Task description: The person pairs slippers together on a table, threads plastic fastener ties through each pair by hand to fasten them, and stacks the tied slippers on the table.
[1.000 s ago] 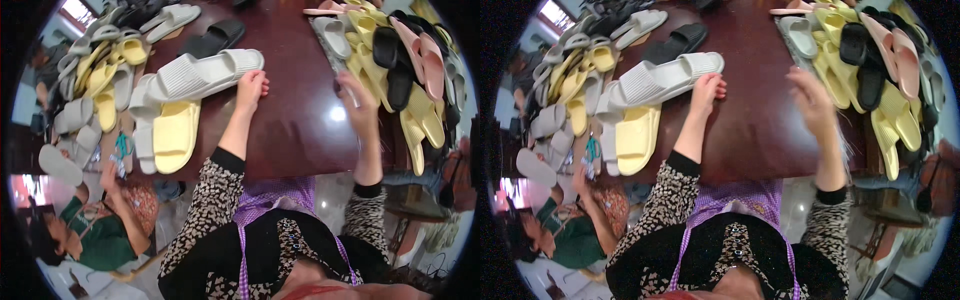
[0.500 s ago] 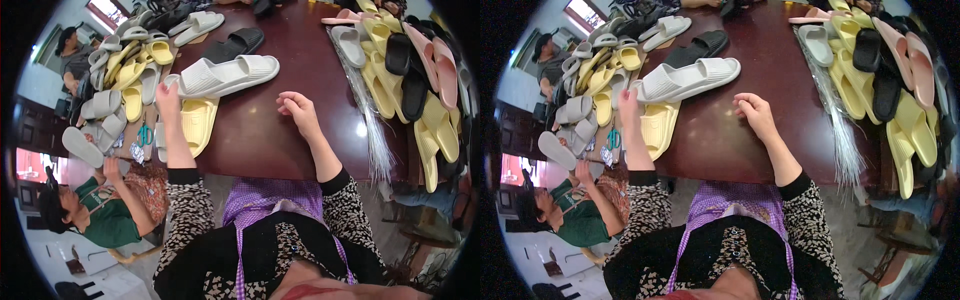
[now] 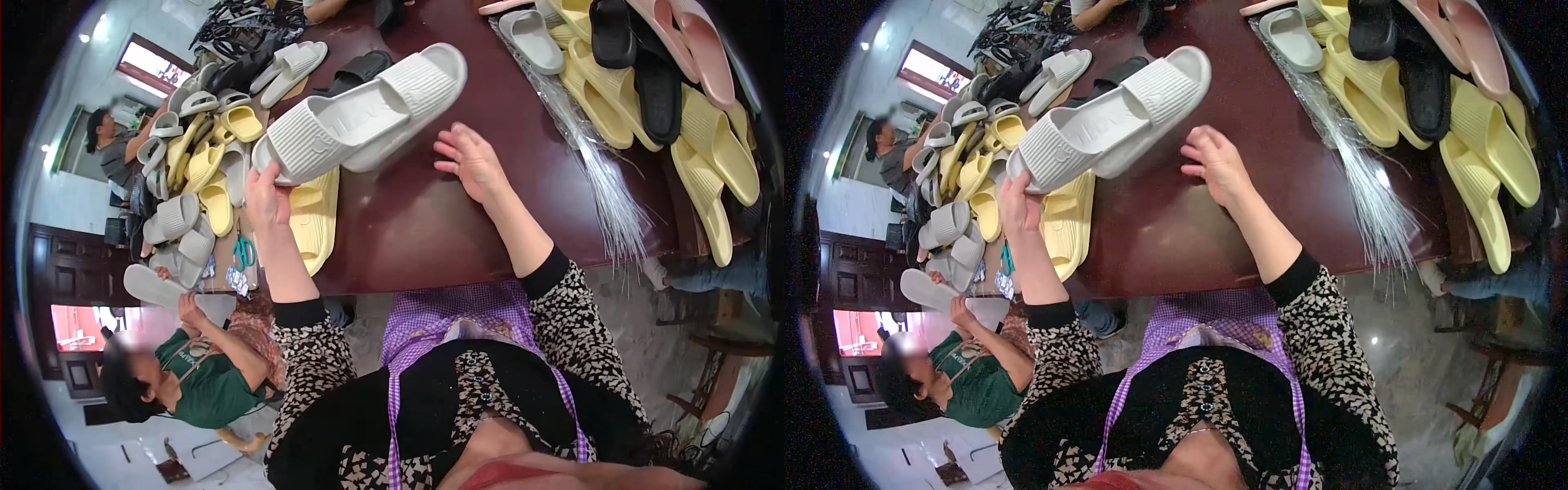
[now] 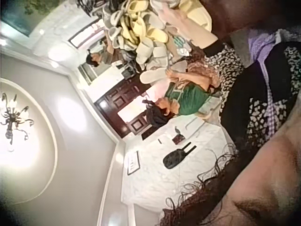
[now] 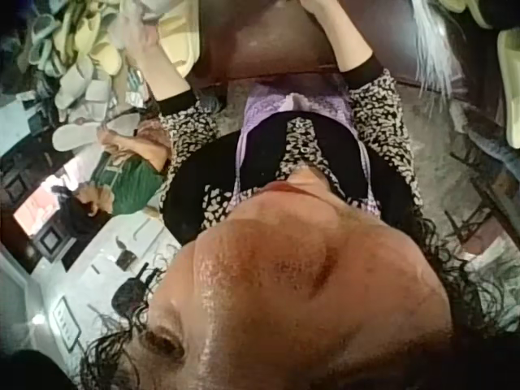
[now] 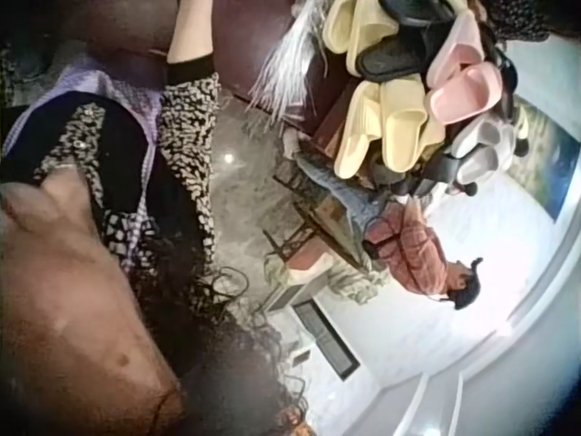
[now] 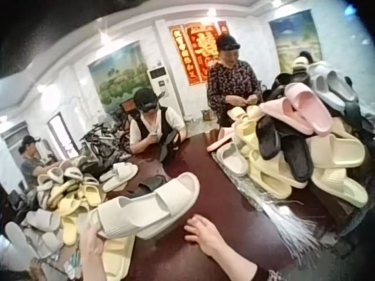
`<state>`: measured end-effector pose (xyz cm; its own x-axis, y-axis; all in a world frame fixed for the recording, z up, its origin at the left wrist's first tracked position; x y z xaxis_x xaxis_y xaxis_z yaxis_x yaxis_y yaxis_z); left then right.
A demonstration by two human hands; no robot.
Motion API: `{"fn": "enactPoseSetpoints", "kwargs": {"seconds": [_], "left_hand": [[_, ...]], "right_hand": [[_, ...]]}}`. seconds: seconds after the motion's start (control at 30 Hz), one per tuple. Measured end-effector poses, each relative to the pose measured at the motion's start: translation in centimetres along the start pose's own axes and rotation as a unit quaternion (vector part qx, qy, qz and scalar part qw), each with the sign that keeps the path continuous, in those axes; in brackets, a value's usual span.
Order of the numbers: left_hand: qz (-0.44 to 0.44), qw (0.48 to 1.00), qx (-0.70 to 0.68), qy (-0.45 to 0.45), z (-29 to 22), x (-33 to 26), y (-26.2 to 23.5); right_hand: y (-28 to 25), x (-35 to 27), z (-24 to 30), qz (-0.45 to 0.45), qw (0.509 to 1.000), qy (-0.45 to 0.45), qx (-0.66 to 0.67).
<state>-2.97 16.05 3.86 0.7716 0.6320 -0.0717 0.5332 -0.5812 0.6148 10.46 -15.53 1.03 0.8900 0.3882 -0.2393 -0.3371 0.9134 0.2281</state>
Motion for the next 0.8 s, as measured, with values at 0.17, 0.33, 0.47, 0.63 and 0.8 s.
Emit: {"fn": "enactPoseSetpoints", "kwargs": {"seconds": [0.17, 0.33, 0.47, 0.63, 0.8], "left_hand": [[0.056, 0.998, -0.023, 0.023, 1.3, -1.0, 2.2], [0.050, 0.997, -0.045, 0.029, 0.1, -1.9, 2.0], [0.010, 0.996, -0.055, 0.075, -1.9, -2.1, -1.3], [-0.001, 0.998, -0.017, 0.066, -3.5, -1.5, -1.5], [0.048, 0.997, 0.051, 0.037, -1.6, 1.3, 1.0]], "right_hand": [[-1.9, 1.1, 2.0, -0.021, 0.991, -0.116, 0.061], [-3.9, 2.0, 2.6, -0.099, 0.980, -0.124, 0.119], [-3.9, 3.4, 2.9, -0.098, 0.983, -0.112, 0.105], [-2.8, 5.5, 4.8, -0.015, 0.995, -0.095, -0.038], [2.9, 7.2, 4.3, 0.117, 0.979, -0.111, -0.122]]}}
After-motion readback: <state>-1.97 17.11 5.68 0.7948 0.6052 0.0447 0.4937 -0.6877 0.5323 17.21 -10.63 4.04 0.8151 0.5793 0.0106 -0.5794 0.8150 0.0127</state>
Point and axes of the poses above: each hand's wrist, its own x-axis towards the middle knuckle, its own y-axis out of the palm, z = x × y, the point moved 5 cm from there along x, towards the middle knuckle, and after that the axes turned 13 degrees about -x, right-handed, at the moved point
